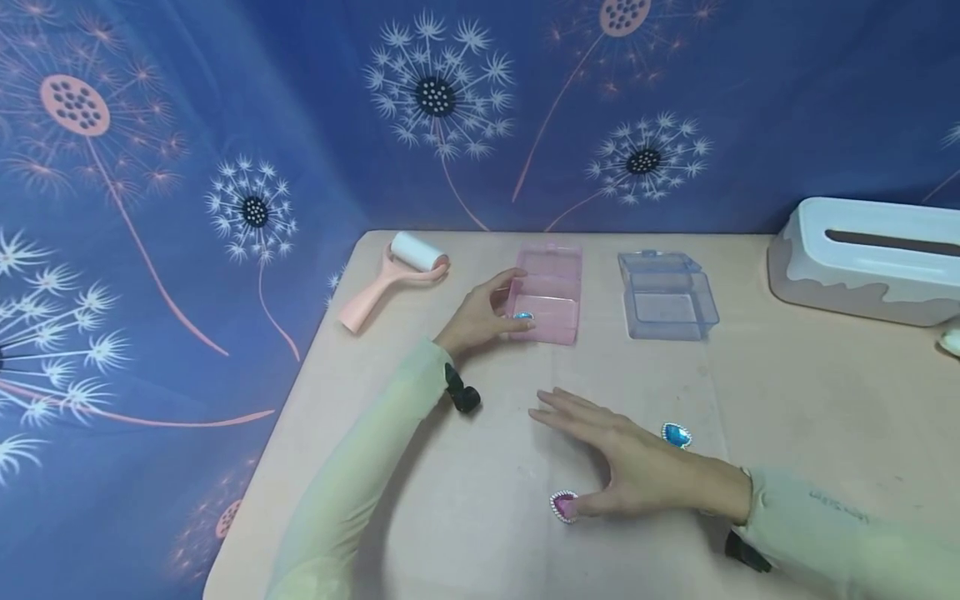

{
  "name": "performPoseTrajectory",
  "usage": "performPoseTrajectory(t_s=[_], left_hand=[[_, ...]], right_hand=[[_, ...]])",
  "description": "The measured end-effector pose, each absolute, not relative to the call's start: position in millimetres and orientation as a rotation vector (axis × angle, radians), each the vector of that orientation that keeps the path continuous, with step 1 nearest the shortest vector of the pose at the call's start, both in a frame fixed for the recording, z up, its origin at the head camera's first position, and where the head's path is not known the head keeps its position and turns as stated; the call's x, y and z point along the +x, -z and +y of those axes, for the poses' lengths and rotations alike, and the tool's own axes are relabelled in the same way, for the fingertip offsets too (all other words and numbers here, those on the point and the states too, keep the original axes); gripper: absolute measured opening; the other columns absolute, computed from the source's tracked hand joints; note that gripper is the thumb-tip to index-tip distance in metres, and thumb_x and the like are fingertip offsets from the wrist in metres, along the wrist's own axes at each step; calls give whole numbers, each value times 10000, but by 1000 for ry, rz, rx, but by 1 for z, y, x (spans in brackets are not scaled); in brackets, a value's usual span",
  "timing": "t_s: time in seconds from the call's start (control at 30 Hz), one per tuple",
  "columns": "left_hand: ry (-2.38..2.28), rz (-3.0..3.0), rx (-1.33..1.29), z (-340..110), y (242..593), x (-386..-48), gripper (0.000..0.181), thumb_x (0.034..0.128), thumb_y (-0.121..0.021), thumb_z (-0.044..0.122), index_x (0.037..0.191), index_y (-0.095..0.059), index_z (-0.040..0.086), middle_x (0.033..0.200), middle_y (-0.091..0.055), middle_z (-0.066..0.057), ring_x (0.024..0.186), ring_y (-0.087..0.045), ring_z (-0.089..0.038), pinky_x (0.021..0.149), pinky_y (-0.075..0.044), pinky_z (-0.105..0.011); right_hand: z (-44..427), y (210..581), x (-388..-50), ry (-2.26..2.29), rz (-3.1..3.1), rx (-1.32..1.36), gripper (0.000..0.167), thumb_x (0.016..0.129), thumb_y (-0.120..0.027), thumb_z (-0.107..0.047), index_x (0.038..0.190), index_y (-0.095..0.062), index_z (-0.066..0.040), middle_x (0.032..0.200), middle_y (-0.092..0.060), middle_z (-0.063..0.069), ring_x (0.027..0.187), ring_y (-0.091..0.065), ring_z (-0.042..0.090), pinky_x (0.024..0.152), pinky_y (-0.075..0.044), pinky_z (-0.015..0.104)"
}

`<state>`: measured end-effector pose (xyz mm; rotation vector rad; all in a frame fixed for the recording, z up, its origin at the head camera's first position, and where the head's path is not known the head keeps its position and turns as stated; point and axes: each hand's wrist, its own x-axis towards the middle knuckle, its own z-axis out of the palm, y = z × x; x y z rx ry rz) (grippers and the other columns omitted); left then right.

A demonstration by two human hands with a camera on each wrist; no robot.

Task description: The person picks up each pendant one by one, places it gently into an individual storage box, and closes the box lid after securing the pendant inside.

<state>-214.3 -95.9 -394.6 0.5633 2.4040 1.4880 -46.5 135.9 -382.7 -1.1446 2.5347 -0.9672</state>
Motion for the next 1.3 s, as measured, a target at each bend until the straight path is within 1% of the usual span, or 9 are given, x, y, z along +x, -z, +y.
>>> performPoseTrajectory(t_s=[0.1, 0.2, 0.3, 0.4, 0.47, 0.57, 0.67, 1.1, 1.3], left_hand=[[-1503, 2385, 545, -96, 395, -215, 789, 767, -817, 120, 1449, -421, 123, 1528, -397, -95, 1364, -440, -299, 1106, -418, -385], [-1516, 2368, 537, -96, 396, -216, 797, 766, -819, 117, 1453, -415, 118, 1530, -393, -87, 1366, -438, -297, 1111, -413, -382], [-1529, 2355, 539, -96, 398, -218, 798, 767, -819, 109, 1453, -413, 116, 1525, -396, -110, 1375, -425, -311, 1125, -394, -397], [-1550, 2350, 538, -96, 406, -222, 801, 760, -823, 105, 1451, -418, 131, 1514, -411, -114, 1373, -428, -302, 1132, -385, -406], [-1552, 2360, 539, -97, 414, -227, 806, 755, -832, 123, 1449, -423, 157, 1510, -421, -88, 1365, -442, -275, 1128, -391, -392], [-1542, 2385, 545, -98, 426, -233, 816, 749, -844, 170, 1448, -424, 201, 1513, -420, -33, 1348, -462, -230, 1115, -407, -362], [-1538, 2398, 552, -98, 429, -234, 818, 743, -849, 188, 1444, -428, 208, 1511, -424, -17, 1333, -478, -216, 1102, -420, -343], [-1525, 2394, 545, -96, 430, -233, 825, 740, -853, 221, 1446, -427, 226, 1528, -399, -13, 1345, -464, -227, 1096, -429, -353], [-1533, 2398, 548, -97, 430, -233, 814, 733, -857, 214, 1432, -440, 243, 1511, -412, -17, 1335, -471, -214, 1076, -449, -310]], right_hand=[[137, 393, -31, 935, 2516, -1167, 955, 687, -857, -392, 1492, -358, -270, 1574, -327, 8, 1450, -305, 268, 1090, -399, 498], [140, 405, -20, 908, 2554, -1263, 920, 697, -844, -394, 1481, -381, -263, 1536, -397, 23, 1419, -363, 239, 1123, -382, 332], [141, 416, -14, 965, 2603, -1400, 816, 703, -844, -284, 1426, -474, -205, 1445, -505, 45, 1318, -473, 208, 1116, -321, 147], [142, 426, -13, 1070, 2614, -1518, 683, 695, -835, -163, 1327, -576, -144, 1323, -584, 41, 1192, -528, 173, 1069, -299, 64], [141, 430, -13, 1134, 2596, -1569, 563, 696, -826, -106, 1227, -643, -135, 1246, -611, 22, 1123, -535, 151, 1009, -352, 58], [140, 434, -13, 1170, 2566, -1598, 420, 712, -807, -65, 1102, -688, -168, 1173, -616, -24, 1079, -533, 121, 942, -407, 80], [139, 436, -13, 1181, 2550, -1619, 350, 721, -780, -19, 1015, -693, -189, 1126, -617, -52, 1034, -535, 95, 894, -426, 88], [138, 433, -14, 1107, 2567, -1667, 325, 714, -759, -14, 977, -669, -183, 1091, -598, -77, 998, -519, 58, 863, -425, 96], [137, 417, -22, 1108, 2592, -1663, 295, 732, -757, -18, 960, -663, -180, 1075, -609, -95, 987, -528, 46, 852, -427, 95]])
